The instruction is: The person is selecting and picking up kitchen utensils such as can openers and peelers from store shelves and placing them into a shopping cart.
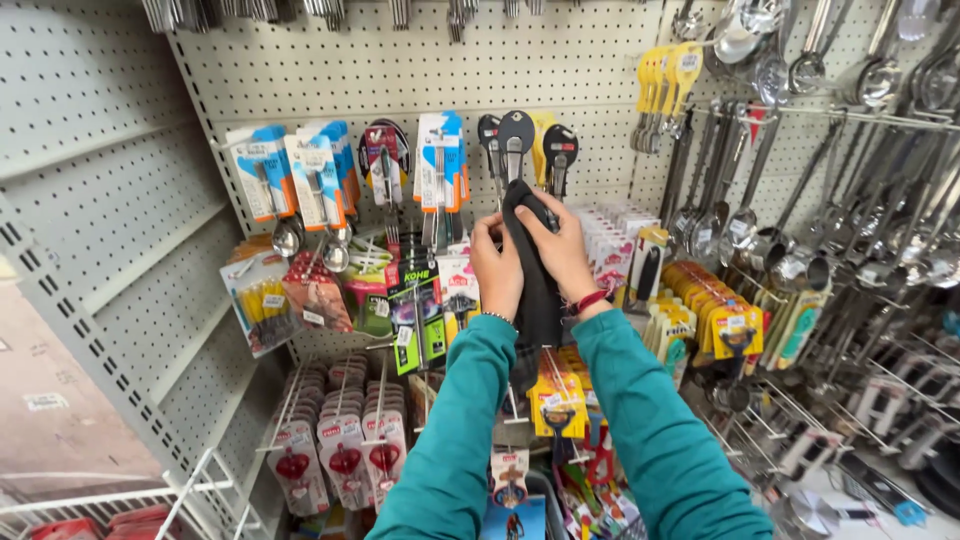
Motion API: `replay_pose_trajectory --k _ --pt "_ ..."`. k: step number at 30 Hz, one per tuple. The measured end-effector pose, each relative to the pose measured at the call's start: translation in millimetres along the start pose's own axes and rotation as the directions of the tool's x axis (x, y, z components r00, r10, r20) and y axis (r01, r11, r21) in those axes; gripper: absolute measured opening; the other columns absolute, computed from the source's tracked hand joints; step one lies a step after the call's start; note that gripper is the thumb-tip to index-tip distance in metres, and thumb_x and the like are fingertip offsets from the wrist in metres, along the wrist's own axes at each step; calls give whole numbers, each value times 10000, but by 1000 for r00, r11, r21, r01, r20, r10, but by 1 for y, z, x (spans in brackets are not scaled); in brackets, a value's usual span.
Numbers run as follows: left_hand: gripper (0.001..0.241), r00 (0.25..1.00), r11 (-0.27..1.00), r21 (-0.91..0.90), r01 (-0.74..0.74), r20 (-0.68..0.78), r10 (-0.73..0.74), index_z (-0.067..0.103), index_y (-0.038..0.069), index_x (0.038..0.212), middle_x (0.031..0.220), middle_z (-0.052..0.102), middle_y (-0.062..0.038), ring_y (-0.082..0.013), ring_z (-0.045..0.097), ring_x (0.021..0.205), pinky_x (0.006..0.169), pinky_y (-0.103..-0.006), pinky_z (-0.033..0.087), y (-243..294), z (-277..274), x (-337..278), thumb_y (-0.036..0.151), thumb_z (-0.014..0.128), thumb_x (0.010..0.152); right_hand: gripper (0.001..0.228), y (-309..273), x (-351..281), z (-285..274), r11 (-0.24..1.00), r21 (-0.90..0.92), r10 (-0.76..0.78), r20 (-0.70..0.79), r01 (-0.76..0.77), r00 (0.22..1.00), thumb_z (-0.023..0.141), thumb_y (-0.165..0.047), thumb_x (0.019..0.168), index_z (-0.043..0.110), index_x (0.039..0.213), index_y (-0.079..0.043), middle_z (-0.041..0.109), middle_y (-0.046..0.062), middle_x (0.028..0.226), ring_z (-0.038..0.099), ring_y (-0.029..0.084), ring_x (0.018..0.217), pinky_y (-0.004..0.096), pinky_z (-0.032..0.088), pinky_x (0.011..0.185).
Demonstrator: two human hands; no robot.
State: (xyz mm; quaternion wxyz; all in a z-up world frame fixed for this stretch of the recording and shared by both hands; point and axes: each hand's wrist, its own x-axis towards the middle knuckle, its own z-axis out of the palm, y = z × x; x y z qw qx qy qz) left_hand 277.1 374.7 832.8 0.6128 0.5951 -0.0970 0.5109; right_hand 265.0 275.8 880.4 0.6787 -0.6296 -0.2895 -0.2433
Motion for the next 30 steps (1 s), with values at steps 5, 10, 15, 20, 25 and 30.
replay_pose_trajectory --k 5,10,15,20,25,30 --pt "188 999 996 81 -38 -14 39 627 6 1130 1020 664 -128 -247 651 919 841 -379 529 -34 18 23 123 619 983 439 5 23 0 996 3 -95 37 95 995 715 -163 948 649 1358 -21 730 98 1231 648 112 1080 270 528 950" --pt "196 1000 997 75 6 -18 -4 616 -2 1120 1036 664 -142 -254 653 944 848 -374 528 -23 18 12 139 626 984 460 18 24 -4 991 46 -126 77 123 989 690 -130 959 625 1405 -36 712 105 1296 639 114 1143 272 505 1000" --pt "203 998 998 40 54 -28 -53 596 -1 1132 1020 660 -135 -239 644 937 851 -356 519 -17 17 -1 160 604 1008 448 19 17 -7 991 56 -126 93 121 988 680 -118 961 631 1397 -33 722 99 1283 644 115 1141 272 507 1004" --pt "211 996 995 56 82 -28 -81 599 2 1141 1002 660 -126 -226 636 915 843 -349 517 -35 18 -6 164 604 1006 441 23 10 -8 995 61 -85 91 80 992 677 -116 958 640 1389 -35 731 96 1256 650 112 1113 273 516 982" --pt "225 998 995 83 63 -38 -60 607 -7 1138 1005 667 -127 -229 645 920 847 -351 522 -54 23 6 166 623 995 433 46 24 -9 995 55 -91 87 87 992 676 -126 963 643 1385 -37 734 97 1250 653 108 1109 268 519 978" --pt "218 996 988 128 84 -18 -82 655 0 1094 966 725 -129 -230 710 898 803 -359 560 -82 32 43 168 668 956 433 66 40 -12 999 -20 -46 52 47 998 709 -181 955 654 1360 -38 740 106 1240 672 127 1100 267 523 956"
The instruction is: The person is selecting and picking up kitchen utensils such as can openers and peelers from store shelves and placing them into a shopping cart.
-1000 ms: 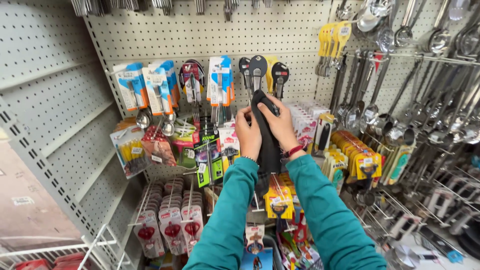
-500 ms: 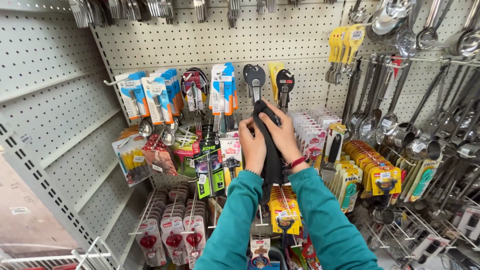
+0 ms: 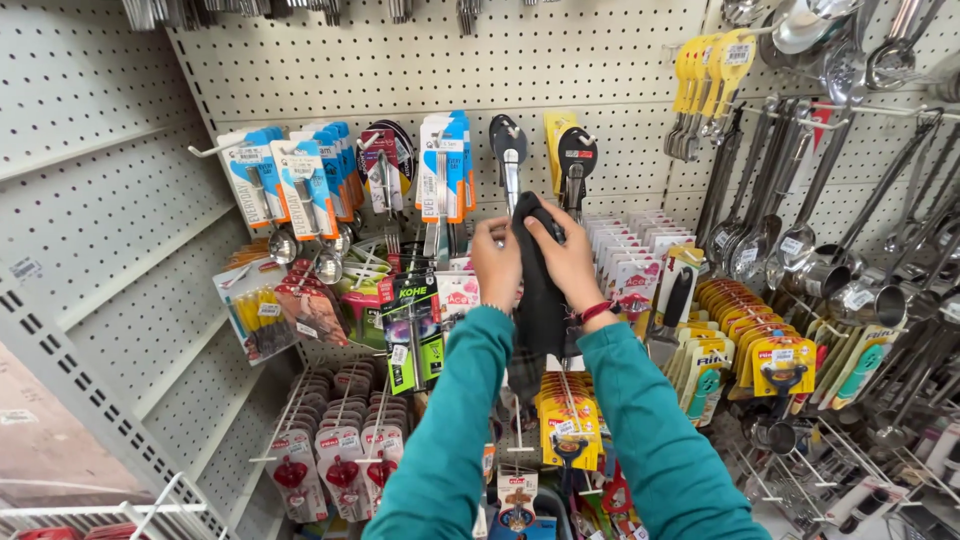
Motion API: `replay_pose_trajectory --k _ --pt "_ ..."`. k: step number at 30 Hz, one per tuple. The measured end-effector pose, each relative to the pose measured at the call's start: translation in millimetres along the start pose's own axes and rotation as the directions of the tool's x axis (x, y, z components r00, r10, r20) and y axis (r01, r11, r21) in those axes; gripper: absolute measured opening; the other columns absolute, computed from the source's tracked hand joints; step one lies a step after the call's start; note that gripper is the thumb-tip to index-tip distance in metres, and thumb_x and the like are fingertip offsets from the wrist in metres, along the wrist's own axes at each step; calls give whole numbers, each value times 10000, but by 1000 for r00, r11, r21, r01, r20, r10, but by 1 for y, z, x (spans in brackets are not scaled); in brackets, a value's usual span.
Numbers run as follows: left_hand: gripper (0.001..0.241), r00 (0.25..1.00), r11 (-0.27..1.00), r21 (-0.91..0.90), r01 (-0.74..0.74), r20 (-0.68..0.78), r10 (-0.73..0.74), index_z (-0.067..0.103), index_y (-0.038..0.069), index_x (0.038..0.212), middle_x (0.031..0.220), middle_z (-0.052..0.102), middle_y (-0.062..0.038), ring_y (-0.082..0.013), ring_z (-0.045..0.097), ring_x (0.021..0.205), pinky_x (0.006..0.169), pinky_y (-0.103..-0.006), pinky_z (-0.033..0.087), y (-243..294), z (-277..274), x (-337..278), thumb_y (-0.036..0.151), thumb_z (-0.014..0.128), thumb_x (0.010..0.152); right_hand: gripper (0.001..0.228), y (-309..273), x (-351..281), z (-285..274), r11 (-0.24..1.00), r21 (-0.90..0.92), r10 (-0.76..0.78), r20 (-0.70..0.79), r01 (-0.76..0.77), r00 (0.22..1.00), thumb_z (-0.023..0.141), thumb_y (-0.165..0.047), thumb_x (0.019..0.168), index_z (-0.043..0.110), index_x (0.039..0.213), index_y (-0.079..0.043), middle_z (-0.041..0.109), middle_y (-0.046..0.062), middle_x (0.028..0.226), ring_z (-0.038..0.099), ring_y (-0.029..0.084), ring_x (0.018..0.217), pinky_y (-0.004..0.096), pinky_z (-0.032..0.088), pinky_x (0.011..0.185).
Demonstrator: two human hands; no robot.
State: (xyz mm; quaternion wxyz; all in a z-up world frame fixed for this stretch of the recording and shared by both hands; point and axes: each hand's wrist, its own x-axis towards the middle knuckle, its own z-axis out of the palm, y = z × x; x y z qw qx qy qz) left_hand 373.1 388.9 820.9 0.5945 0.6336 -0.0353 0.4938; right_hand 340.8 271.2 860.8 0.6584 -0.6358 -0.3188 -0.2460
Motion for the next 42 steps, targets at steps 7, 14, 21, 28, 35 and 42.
replay_pose_trajectory --k 7,14,21,28,35,42 --pt "173 999 992 120 43 -1 -43 736 51 1027 900 782 -116 -226 765 826 769 -346 573 -23 11 35 175 712 909 414 47 15 -5 992 -120 -23 -9 22 1000 714 -211 950 665 1320 -33 757 111 1205 696 150 1097 286 523 953" --pt "182 994 976 192 105 -23 -103 779 104 1020 937 794 -66 -221 772 894 803 -344 575 -23 3 31 223 744 887 376 47 -6 -9 972 -234 24 -9 -26 1000 720 -240 930 686 1242 -34 771 117 1091 717 165 1012 302 535 898" --pt "488 984 867 466 -176 100 146 641 178 1341 1454 561 -50 -363 469 1332 1121 -522 321 51 -32 -39 149 690 856 314 35 -79 -41 997 -40 60 -216 -70 974 697 -206 949 741 1157 24 760 72 1038 668 121 964 278 516 885" --pt "372 866 817 335 -470 351 355 672 214 1266 1470 566 -47 -349 459 1406 1249 -546 214 50 -63 -158 92 639 916 322 121 -203 -142 957 56 286 -339 -284 896 599 -213 979 745 1098 48 743 57 963 661 125 904 261 505 846" --pt "337 777 941 139 -308 608 165 728 208 1130 1404 591 -50 -324 453 1425 1236 -556 198 27 -60 -305 44 638 849 325 91 -377 -230 773 294 626 -501 -563 597 551 -227 996 736 1089 23 732 36 971 647 130 866 273 490 793" --pt "338 538 988 145 -60 838 -90 725 190 1128 1365 587 -69 -333 481 1362 1187 -526 274 -3 -53 -471 66 699 814 262 43 -552 -314 539 358 799 -505 -763 327 608 -162 959 698 1163 -25 700 12 1076 636 109 999 252 489 877"
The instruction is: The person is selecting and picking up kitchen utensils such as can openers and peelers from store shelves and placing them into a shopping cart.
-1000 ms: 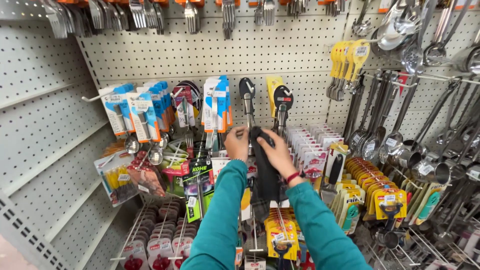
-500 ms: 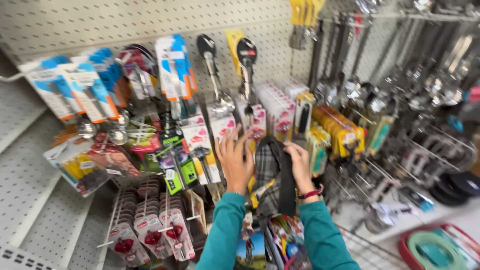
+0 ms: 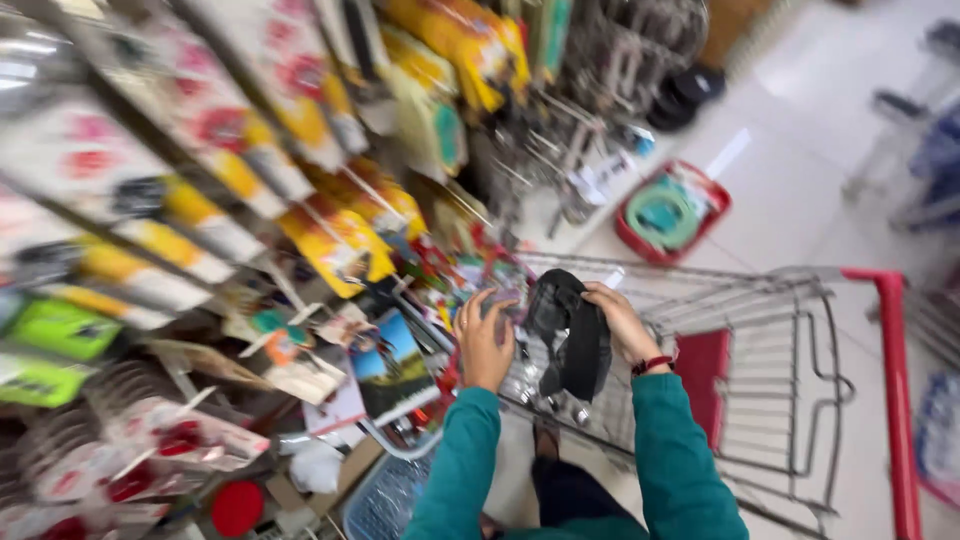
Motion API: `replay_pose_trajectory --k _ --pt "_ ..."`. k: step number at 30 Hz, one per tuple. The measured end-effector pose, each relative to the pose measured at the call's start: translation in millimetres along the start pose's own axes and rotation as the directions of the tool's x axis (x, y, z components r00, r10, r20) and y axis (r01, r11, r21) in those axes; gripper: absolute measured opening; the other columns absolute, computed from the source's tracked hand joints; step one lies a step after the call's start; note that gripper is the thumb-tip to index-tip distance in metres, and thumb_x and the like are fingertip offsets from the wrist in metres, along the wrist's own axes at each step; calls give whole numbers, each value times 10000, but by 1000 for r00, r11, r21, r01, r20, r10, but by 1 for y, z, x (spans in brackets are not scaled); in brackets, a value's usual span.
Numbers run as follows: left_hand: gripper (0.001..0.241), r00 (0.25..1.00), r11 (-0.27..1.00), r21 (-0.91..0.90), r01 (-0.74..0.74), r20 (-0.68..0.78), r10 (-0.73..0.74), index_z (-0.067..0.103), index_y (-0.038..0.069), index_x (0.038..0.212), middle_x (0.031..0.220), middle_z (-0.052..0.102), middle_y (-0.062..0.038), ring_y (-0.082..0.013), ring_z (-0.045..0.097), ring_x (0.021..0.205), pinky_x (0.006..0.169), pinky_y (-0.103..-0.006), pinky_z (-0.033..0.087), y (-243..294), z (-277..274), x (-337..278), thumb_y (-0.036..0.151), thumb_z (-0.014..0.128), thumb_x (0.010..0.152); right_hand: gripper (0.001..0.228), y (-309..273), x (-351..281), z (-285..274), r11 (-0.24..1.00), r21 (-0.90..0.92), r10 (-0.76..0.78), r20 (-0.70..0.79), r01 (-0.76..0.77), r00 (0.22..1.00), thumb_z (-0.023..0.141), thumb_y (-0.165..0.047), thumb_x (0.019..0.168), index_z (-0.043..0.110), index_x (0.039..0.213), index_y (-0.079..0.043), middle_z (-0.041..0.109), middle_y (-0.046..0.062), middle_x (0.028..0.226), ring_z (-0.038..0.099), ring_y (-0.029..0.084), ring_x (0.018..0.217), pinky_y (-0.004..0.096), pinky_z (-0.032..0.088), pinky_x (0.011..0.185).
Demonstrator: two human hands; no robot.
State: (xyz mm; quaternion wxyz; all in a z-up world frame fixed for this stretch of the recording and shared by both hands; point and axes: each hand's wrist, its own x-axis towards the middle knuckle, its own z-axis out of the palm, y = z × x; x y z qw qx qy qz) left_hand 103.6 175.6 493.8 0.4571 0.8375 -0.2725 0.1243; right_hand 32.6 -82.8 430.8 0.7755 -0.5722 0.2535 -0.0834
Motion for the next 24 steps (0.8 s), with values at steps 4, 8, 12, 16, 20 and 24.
replay_pose_trajectory --k 4,8,12,16,20,24 --pt "381 949 986 -7 164 275 -156 723 205 1155 1354 588 -54 -323 506 1314 1121 -508 359 -26 72 -36 111 733 787 283 61 -12 -77 991 -63 111 -68 -116 991 643 -155 939 704 1183 -26 716 16 1096 643 109 1031 244 491 905" --pt "428 773 937 120 329 536 -340 707 204 1204 1312 626 -73 -331 568 1235 1032 -501 435 -70 144 -72 158 761 782 314 187 3 -155 943 -248 175 -200 -223 964 674 -180 957 705 1223 -17 719 27 1063 622 112 982 263 476 862" --pt "495 475 853 283 439 732 -488 644 142 1305 1263 671 -141 -364 637 1160 995 -451 514 -169 238 -153 241 755 833 319 288 8 -195 920 -362 29 -323 -152 946 694 -205 979 688 1222 3 731 45 1051 635 115 971 291 493 858" --pt "525 252 812 397 428 810 -529 626 123 1346 1262 679 -156 -370 638 1165 1000 -455 510 -206 281 -195 280 748 860 326 295 9 -164 893 -406 13 -410 -195 912 687 -224 986 688 1233 -12 731 55 1037 640 123 964 294 509 864" --pt "466 207 776 529 345 763 -612 668 97 1287 1269 680 -165 -364 634 1181 1004 -467 506 -213 304 -204 385 712 924 340 334 7 -153 865 -418 64 -454 -276 889 704 -248 980 690 1242 -32 719 73 1005 642 156 938 307 523 845" --pt "411 355 721 514 465 638 -684 702 116 1227 1170 720 -147 -354 674 1099 937 -480 533 -228 339 -215 377 687 911 322 347 12 -140 838 -470 53 -435 -277 899 735 -241 954 708 1216 -56 745 102 1030 687 185 957 324 539 850"
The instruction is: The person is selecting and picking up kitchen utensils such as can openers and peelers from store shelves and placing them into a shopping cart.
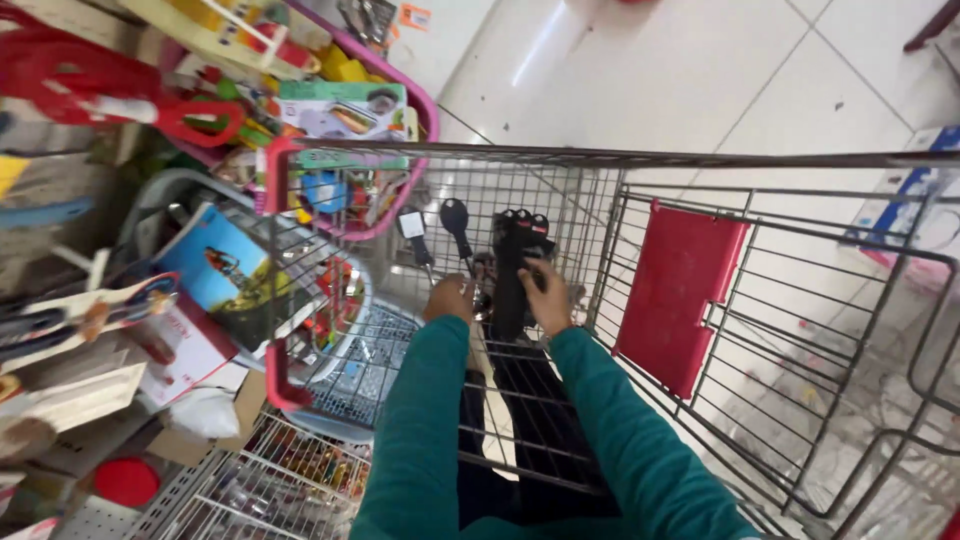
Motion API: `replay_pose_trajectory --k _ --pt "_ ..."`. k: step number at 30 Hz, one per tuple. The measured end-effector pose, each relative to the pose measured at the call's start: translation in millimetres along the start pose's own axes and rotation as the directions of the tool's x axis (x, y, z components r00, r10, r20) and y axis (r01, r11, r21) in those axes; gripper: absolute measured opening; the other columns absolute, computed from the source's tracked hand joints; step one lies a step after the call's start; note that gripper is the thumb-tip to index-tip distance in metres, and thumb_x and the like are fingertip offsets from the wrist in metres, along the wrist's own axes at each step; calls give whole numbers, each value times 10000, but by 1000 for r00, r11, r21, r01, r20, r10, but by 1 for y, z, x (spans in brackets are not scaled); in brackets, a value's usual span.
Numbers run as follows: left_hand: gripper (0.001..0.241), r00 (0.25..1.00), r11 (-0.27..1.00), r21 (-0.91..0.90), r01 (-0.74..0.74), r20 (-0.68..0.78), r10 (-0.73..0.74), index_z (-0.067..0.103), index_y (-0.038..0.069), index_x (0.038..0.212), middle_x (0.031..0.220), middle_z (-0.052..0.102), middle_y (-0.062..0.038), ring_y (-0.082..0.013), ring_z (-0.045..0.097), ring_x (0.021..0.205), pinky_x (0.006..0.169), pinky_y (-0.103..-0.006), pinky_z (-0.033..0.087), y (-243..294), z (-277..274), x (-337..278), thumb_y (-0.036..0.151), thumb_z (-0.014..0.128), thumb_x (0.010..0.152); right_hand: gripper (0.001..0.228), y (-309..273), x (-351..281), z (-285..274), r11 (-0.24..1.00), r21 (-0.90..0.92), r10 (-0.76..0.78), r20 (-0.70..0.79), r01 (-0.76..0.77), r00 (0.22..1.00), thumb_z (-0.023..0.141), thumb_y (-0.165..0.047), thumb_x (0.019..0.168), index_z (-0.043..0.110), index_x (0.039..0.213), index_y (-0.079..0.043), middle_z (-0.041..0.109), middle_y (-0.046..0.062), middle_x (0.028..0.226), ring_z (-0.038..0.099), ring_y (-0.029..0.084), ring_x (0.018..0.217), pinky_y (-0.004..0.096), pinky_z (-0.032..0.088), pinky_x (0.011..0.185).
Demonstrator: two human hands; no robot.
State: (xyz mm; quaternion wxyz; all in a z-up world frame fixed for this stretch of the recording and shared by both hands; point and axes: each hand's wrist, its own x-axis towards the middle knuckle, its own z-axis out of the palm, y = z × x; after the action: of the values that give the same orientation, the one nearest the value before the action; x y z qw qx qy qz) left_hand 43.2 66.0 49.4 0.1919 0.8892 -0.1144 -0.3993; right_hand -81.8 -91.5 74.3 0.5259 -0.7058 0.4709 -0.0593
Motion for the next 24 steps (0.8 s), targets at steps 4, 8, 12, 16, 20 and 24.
replay_pose_trajectory --k 4,8,12,16,20,24 --pt "398 998 993 -96 70 6 -70 699 82 1162 1078 753 -131 -339 718 1029 923 -462 555 -2 36 20 420 676 952 298 -28 -5 0 996 -47 -72 6 73 997 761 -212 939 730 1194 -62 764 129 1103 719 197 1007 327 545 874" --pt "296 993 980 -166 107 -33 -114 687 105 1103 1041 766 -130 -338 733 1009 907 -455 565 -26 73 32 358 655 953 487 -69 -12 -7 1000 -16 -22 126 24 992 865 -198 776 710 1213 -51 751 149 1102 720 208 988 332 562 854" --pt "226 996 988 -130 83 -30 -87 693 173 1112 1053 759 -135 -375 703 1014 896 -475 541 2 51 16 271 642 914 555 -59 -10 -13 998 66 -4 279 -15 960 868 -157 735 693 1245 -26 763 128 1117 728 196 1023 325 574 897" --pt "238 997 973 -229 44 -58 -59 648 141 1114 1030 754 -137 -371 707 988 881 -471 542 30 22 -2 255 663 905 528 -38 -10 -20 996 91 -31 272 7 962 843 -130 772 684 1257 4 757 141 1132 721 205 1047 330 569 893" --pt "190 973 779 -611 -138 -232 -10 609 112 1152 935 689 -133 -322 674 904 855 -467 512 27 25 7 243 547 1029 473 -81 -23 -39 957 275 34 217 -95 976 787 -138 832 667 1261 20 749 150 1046 700 194 942 312 555 800" --pt "316 950 171 -940 -297 -309 -48 631 79 1200 884 485 12 -55 411 716 621 -194 327 69 -70 -41 334 512 1058 373 -181 -59 -60 871 485 -9 184 -83 983 744 -186 920 690 1187 70 756 72 979 693 117 873 247 556 743"
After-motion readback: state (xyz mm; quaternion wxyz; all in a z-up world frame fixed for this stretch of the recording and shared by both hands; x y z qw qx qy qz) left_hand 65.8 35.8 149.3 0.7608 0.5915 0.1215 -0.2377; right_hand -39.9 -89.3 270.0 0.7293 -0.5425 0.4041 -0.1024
